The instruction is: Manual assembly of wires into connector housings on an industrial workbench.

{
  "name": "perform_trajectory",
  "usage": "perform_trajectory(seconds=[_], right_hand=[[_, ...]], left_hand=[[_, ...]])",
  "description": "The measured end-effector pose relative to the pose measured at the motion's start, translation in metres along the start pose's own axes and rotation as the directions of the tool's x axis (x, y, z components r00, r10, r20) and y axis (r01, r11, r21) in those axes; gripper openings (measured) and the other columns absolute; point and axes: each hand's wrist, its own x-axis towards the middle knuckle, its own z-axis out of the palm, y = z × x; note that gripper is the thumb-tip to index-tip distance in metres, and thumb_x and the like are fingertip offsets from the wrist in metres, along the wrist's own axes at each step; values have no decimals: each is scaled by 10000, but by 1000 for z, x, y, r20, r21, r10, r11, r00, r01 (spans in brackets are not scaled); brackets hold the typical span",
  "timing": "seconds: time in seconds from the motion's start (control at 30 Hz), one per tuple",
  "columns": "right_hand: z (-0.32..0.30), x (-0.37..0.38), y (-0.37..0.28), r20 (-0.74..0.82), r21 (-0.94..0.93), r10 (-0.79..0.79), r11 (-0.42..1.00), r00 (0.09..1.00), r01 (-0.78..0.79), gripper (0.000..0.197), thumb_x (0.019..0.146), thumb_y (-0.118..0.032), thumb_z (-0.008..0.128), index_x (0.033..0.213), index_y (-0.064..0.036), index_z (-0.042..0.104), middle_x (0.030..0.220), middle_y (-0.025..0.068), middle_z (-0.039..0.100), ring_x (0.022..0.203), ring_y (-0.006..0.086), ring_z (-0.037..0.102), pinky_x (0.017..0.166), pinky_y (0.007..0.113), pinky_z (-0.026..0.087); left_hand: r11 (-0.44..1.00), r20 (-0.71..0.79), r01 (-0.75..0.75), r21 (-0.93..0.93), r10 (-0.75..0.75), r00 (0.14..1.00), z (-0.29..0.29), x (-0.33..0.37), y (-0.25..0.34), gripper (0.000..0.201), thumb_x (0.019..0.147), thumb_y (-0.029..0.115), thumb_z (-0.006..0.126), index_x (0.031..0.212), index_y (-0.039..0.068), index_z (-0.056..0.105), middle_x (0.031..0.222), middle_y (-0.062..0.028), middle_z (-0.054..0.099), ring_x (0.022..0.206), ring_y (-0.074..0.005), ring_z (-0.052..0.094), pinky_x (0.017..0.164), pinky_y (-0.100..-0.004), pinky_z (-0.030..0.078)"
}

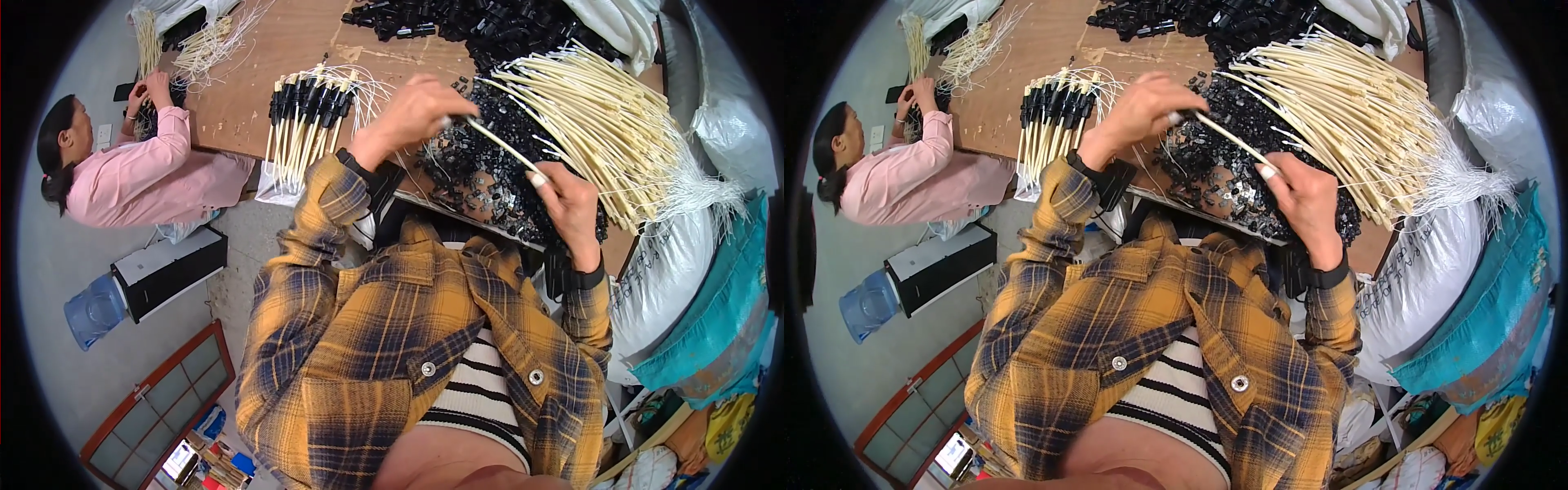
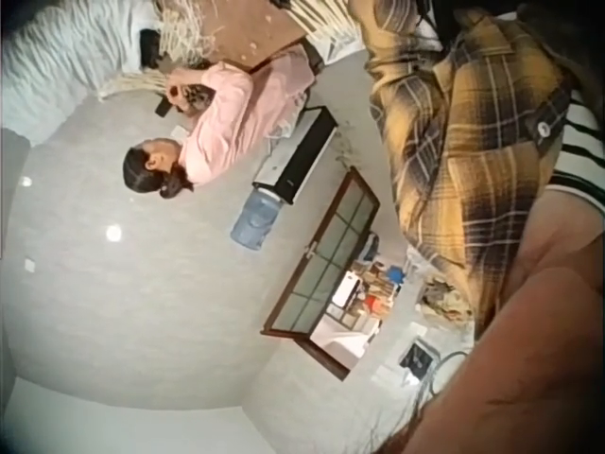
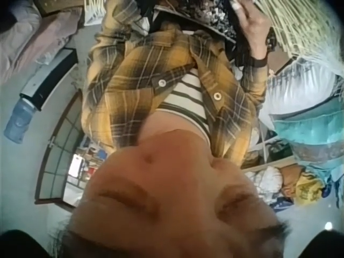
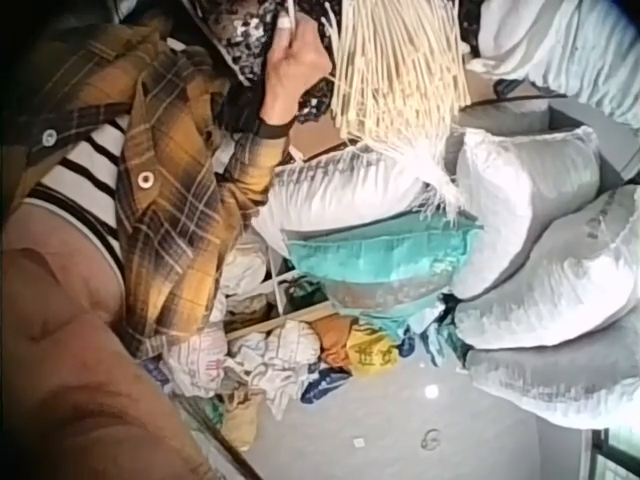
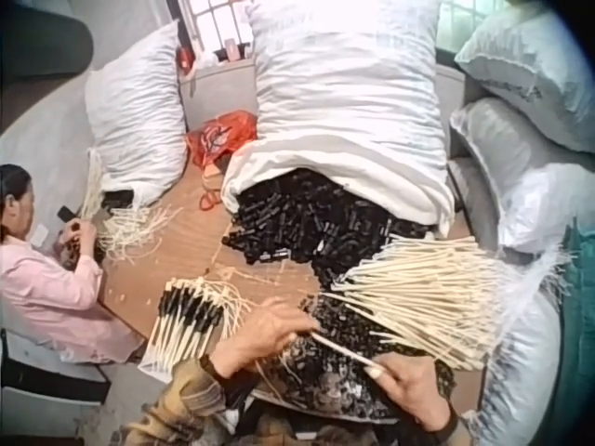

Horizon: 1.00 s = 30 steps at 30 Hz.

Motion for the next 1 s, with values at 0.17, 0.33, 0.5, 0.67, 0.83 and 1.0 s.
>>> perform_trajectory(seconds=[0.17, 0.33, 0.5, 0.67, 0.83, 1.0], right_hand=[[38, 20, 4, -117, -310, -52, 951, 992, 13, 84, 812, -57, 677, 766, -98, 621, 889, 104, 658, 680, 190, 658, 544, 308, 474], [-9, 13, 23, -1, 983, 60, 185, 998, -10, 97, 839, -70, 664, 759, -84, 611, 1012, 72, 669, 595, 97, 538, 562, 198, 447], [43, 18, -9, 26, -89, -103, 990, 994, 105, 217, 770, -110, 725, 976, -83, 661, 750, 85, 632, 634, 207, 629, 558, 314, 478], [39, 15, -13, 8, 60, 127, 990, 992, -127, 154, 787, -115, 702, 934, -83, 669, 683, 116, 628, 578, 274, 623, 516, 331, 480], [40, 18, -9, -156, -132, -79, 990, 985, 58, 94, 814, -102, 662, 906, -88, 674, 649, 97, 629, 510, 228, 603, 489, 304, 468], [43, 21, -8, -188, -155, -100, 985, 977, 71, 91, 809, -89, 664, 899, -87, 672, 670, 98, 636, 511, 220, 603, 486, 302, 466]], left_hand=[[997, 431, 63, 38, -74, 899, -4, 39, 90, 261, 808, 97, 605, 1062, 153, 628, 928, -40, 674, 735, -213, 661, 593, -326, 549], [682, 118, 726, -85, -717, 687, 2, -19, 25, 186, 869, 145, 578, 1023, 54, 628, 794, -95, 684, 595, -225, 621, 515, -322, 478], [234, 372, 645, -727, -656, 657, 13, 15, 70, 182, 850, 105, 623, 1003, 19, 669, 857, -19, 690, 693, -93, 616, 614, -234, 501], [667, 100, 585, -462, -616, 781, 14, 8, 68, 239, 748, 59, 687, 985, 31, 684, 806, -38, 675, 731, -93, 612, 684, -254, 490], [886, -155, 413, -213, -448, 880, 26, -2, 62, 305, 707, -15, 562, 982, 68, 665, 796, -130, 637, 746, -329, 632, 654, -415, 498], [911, -46, 402, -90, -407, 912, 19, 2, 70, 338, 710, -50, 529, 979, 103, 663, 797, -96, 616, 785, -312, 623, 626, -414, 488]])
